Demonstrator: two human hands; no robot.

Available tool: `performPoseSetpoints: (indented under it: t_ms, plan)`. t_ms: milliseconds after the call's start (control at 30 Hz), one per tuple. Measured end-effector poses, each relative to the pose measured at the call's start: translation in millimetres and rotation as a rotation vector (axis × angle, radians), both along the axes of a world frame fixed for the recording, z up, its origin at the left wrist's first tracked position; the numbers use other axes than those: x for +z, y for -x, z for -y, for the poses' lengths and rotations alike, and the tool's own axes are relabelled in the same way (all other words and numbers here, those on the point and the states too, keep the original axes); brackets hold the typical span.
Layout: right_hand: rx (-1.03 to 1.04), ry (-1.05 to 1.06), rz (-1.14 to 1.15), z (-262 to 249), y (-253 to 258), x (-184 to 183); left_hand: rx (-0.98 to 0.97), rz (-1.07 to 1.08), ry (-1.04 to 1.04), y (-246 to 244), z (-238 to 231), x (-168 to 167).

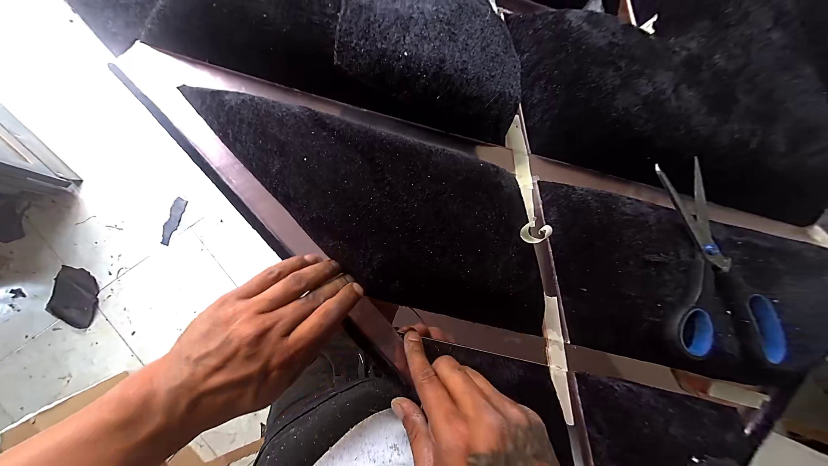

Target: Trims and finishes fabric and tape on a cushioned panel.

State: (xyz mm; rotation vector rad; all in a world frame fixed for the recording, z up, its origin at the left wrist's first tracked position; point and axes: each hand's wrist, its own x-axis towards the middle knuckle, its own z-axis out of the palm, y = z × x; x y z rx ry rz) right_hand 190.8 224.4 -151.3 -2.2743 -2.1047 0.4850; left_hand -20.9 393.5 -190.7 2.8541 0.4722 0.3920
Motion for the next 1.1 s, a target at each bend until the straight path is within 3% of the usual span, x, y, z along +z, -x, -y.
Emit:
performPoseSetpoints:
  t_ms: [133, 367, 700, 900, 1100]
  plan:
    - [0.056, -0.024, 0.099, -10, 7, 0, -0.076, -0.093, -0.029, 19, 1, -19]
    - [-0.139, 0.075, -0.262, -25, -5, 3, -0.054, -0.018, -0.031, 12, -2, -21]
    - [-0.226, 0.198, -0.418, -32, -15, 5, -0.099, 0.055, -0.021, -13, -23, -5]
    - [-0.204, 0.153, -0.388, -26, -17, 13, -0.126, 0.01, -0.008, -19, -28, 1]
    - [-0.169, -0.08, -0.044, -5, -66, 20, -0.026, 0.013, 0.08, -11, -13, 4]
